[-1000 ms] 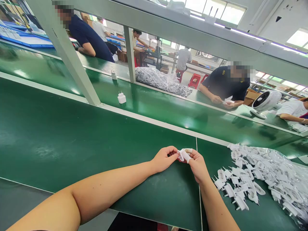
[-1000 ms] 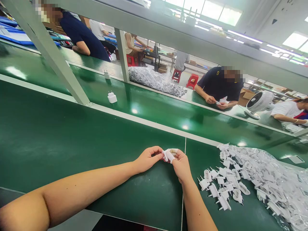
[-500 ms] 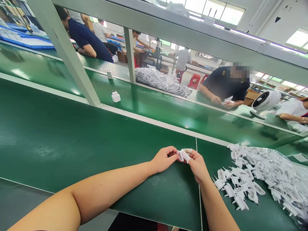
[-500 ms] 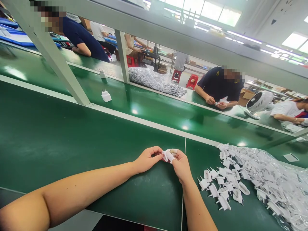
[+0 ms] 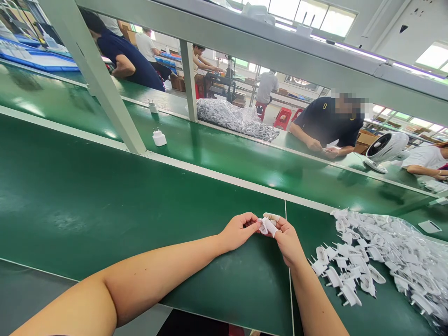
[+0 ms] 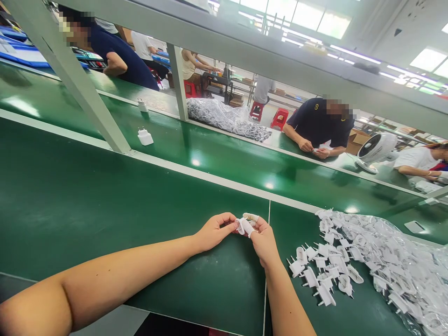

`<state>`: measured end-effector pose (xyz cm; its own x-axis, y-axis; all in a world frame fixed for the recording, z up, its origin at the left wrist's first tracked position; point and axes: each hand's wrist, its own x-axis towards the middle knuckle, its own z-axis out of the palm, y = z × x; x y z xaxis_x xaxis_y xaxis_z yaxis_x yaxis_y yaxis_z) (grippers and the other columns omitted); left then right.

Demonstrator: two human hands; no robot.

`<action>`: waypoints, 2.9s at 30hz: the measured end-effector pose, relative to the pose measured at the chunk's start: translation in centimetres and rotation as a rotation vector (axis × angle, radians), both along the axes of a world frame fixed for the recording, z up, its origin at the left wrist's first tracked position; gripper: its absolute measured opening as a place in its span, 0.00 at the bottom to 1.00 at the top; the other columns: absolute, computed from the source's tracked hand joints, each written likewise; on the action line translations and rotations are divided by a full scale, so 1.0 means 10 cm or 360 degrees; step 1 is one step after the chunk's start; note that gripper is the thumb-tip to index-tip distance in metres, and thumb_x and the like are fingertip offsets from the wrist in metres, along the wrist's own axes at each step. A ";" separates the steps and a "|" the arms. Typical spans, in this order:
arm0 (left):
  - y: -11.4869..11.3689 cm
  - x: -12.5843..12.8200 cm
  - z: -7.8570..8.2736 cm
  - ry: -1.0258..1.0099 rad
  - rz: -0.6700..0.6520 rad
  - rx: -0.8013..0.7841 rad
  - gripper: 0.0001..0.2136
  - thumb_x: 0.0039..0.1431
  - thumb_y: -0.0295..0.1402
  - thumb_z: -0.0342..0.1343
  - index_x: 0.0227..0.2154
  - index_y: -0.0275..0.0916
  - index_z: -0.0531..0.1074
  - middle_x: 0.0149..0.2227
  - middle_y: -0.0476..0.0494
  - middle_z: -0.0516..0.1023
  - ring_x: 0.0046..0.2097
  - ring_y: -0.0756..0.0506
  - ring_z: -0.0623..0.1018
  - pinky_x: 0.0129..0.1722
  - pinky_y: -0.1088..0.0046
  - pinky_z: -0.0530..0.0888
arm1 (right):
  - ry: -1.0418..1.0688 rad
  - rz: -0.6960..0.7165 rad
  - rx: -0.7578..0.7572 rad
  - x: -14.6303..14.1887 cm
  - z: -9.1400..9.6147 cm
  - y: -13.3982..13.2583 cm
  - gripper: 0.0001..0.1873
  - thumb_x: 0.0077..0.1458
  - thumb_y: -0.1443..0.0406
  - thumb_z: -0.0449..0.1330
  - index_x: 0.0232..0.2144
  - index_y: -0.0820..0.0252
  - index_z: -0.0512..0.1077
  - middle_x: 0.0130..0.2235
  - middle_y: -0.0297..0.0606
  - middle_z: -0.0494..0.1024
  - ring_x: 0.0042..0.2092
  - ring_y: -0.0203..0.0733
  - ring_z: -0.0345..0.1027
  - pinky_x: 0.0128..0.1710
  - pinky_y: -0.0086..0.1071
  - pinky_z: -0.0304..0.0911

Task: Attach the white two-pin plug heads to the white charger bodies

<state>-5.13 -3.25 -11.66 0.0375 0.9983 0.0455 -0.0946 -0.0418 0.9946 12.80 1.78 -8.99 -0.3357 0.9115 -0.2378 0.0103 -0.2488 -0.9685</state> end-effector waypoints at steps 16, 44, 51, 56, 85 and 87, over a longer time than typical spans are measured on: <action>0.00 0.00 -0.02 -0.0019 -0.0031 0.0027 0.21 0.60 0.54 0.66 0.36 0.39 0.78 0.37 0.43 0.83 0.41 0.42 0.82 0.50 0.62 0.79 | 0.0046 -0.0020 -0.0048 -0.03 0.09 -0.04 0.34 0.29 0.48 0.83 0.39 0.56 0.85 0.40 0.42 0.88 0.42 0.46 0.80 0.49 0.41 0.73; 0.00 -0.01 -0.01 0.0133 -0.0001 0.0028 0.14 0.60 0.46 0.62 0.36 0.39 0.78 0.36 0.43 0.83 0.39 0.43 0.79 0.46 0.64 0.75 | 0.0020 -0.0012 -0.0042 -0.02 0.10 -0.04 0.36 0.29 0.45 0.83 0.39 0.56 0.85 0.42 0.42 0.88 0.43 0.45 0.79 0.50 0.39 0.72; 0.00 -0.01 0.01 0.0191 0.0046 0.0070 0.11 0.56 0.43 0.64 0.33 0.40 0.77 0.35 0.45 0.81 0.38 0.44 0.76 0.45 0.65 0.74 | 0.0018 -0.0009 -0.0028 -0.03 0.07 -0.05 0.33 0.30 0.47 0.83 0.39 0.55 0.85 0.41 0.41 0.87 0.42 0.44 0.78 0.49 0.39 0.72; 0.00 -0.01 0.00 0.0203 0.0040 0.0105 0.09 0.57 0.40 0.63 0.34 0.39 0.78 0.35 0.45 0.81 0.38 0.44 0.76 0.46 0.65 0.74 | 0.0009 -0.0020 0.0022 -0.03 0.06 -0.04 0.32 0.31 0.47 0.82 0.38 0.55 0.85 0.41 0.43 0.87 0.43 0.47 0.79 0.50 0.41 0.72; -0.02 0.00 0.03 0.0317 0.0066 -0.0003 0.05 0.56 0.35 0.63 0.29 0.40 0.79 0.32 0.45 0.83 0.36 0.44 0.79 0.43 0.67 0.76 | -0.0122 -0.0064 0.0259 -0.02 -0.05 -0.02 0.24 0.39 0.51 0.78 0.38 0.55 0.85 0.37 0.42 0.86 0.37 0.45 0.76 0.40 0.39 0.70; -0.02 0.00 0.03 0.0313 0.0074 -0.0003 0.05 0.55 0.35 0.63 0.29 0.40 0.79 0.32 0.46 0.83 0.36 0.44 0.79 0.42 0.67 0.76 | -0.0130 -0.0063 0.0276 -0.02 -0.06 -0.02 0.24 0.40 0.51 0.78 0.38 0.55 0.85 0.38 0.43 0.86 0.37 0.46 0.76 0.39 0.39 0.71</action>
<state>-5.15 -3.49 -11.38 -0.0008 0.9992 0.0402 0.1036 -0.0399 0.9938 12.60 1.61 -9.59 -0.2846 0.9533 -0.1013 0.0844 -0.0803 -0.9932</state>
